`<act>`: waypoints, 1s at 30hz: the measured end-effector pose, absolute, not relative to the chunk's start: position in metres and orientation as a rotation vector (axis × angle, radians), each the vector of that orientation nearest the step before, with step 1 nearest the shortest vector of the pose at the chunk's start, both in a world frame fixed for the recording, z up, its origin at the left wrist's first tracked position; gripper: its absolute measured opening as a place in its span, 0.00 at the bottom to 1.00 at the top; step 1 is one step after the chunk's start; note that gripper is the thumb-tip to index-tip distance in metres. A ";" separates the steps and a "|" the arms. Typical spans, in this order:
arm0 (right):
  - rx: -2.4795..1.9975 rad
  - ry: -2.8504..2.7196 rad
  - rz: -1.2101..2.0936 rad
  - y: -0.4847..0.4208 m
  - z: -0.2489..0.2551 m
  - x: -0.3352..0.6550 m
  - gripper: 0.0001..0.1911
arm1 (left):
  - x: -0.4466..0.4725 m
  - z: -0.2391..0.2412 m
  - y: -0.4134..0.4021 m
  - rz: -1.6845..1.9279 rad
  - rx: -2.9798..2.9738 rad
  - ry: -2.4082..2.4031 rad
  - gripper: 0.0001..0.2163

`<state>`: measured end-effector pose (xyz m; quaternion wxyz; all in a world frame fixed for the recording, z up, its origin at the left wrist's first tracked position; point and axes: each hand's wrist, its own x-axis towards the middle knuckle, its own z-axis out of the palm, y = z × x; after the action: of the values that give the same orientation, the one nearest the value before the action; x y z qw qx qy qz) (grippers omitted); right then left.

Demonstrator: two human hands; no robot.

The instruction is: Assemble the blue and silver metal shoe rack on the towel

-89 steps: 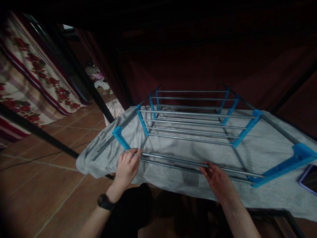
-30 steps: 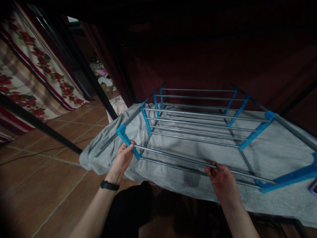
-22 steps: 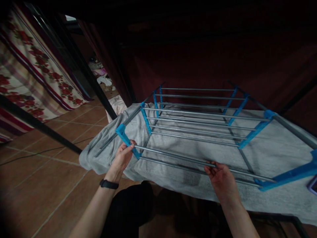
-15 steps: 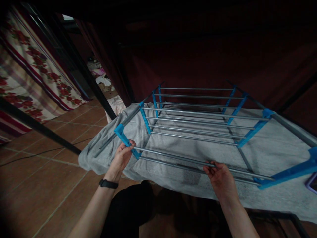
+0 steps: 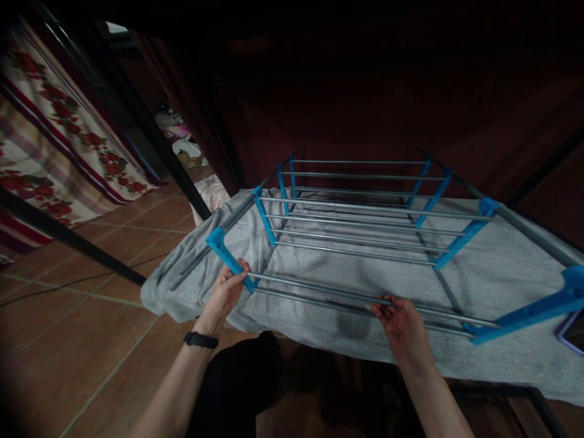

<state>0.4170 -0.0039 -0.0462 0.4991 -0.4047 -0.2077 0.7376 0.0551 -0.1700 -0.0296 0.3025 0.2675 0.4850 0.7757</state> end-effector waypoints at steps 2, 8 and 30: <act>-0.994 -0.505 1.785 -0.004 -0.047 0.417 0.05 | 0.054 -0.031 -0.171 2.032 0.725 1.276 0.12; -1.011 -0.511 1.782 -0.005 -0.047 0.417 0.05 | 0.055 -0.033 -0.176 1.944 0.775 1.320 0.14; -0.930 -0.550 1.838 -0.013 -0.046 0.415 0.03 | 0.053 -0.053 -0.180 1.858 0.768 1.469 0.17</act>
<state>0.4151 -0.0130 -0.0456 0.4836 -0.3816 -0.2257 0.7547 0.0528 -0.1798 -0.0532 0.3203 0.2921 0.5589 0.7069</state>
